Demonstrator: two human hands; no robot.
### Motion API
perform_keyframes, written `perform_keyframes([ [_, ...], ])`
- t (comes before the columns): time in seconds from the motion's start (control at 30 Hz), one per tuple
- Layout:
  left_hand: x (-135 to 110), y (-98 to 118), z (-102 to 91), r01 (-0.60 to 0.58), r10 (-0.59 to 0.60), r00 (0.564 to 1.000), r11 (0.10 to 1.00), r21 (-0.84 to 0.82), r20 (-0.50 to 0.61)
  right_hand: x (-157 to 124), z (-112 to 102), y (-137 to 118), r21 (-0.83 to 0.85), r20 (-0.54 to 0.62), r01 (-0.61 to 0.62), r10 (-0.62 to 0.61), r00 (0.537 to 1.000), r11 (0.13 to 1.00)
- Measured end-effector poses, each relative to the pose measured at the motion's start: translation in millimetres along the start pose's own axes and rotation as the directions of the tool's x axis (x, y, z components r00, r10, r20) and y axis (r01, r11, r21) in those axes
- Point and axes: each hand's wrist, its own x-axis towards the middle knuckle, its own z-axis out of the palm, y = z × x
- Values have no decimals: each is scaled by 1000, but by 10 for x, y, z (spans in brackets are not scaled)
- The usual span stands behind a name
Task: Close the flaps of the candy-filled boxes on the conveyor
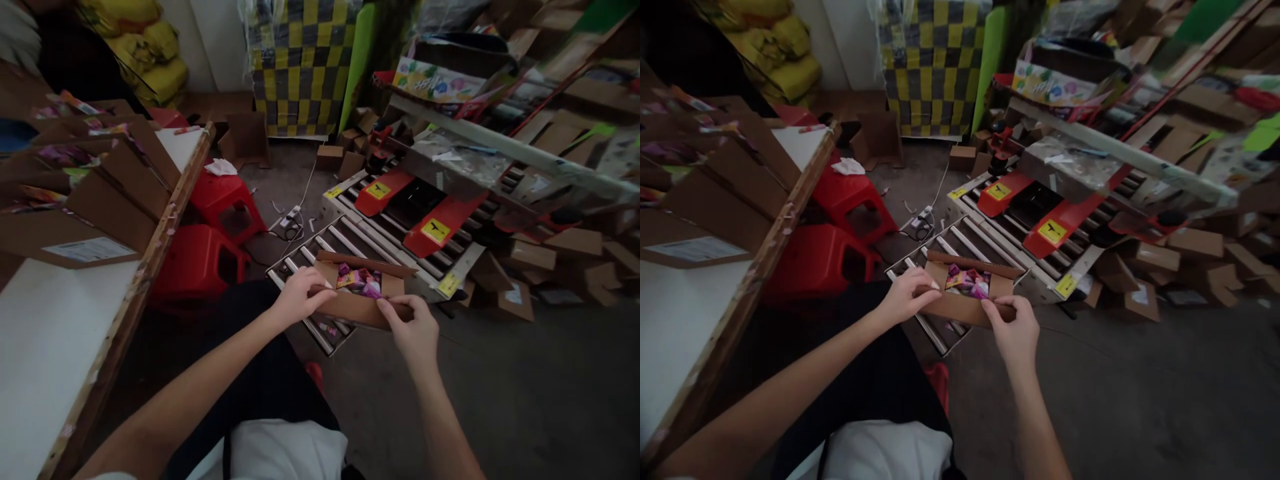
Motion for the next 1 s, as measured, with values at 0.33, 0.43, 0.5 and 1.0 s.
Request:
perform_keyframes([
  [0.33, 278, -284, 58, 12, 8, 997, 964, -264, 75, 43, 130, -144, -486, -148, 145, -244, 958, 862],
  [0.43, 209, -287, 122, -14, 2, 999, 966, -259, -46, 134, 108, -89, -467, 15, 298, -330, 944, 832],
  [0.5, 164, -285, 159, -71, 46, 993, 972, -225, -113, 173, 115, -21, -420, 84, 368, -368, 926, 830],
  [1.0, -300, 185, 410, 184, -172, 919, 983, 1, -354, -485, 514, -410, -363, 360, 459, -333, 872, 811],
])
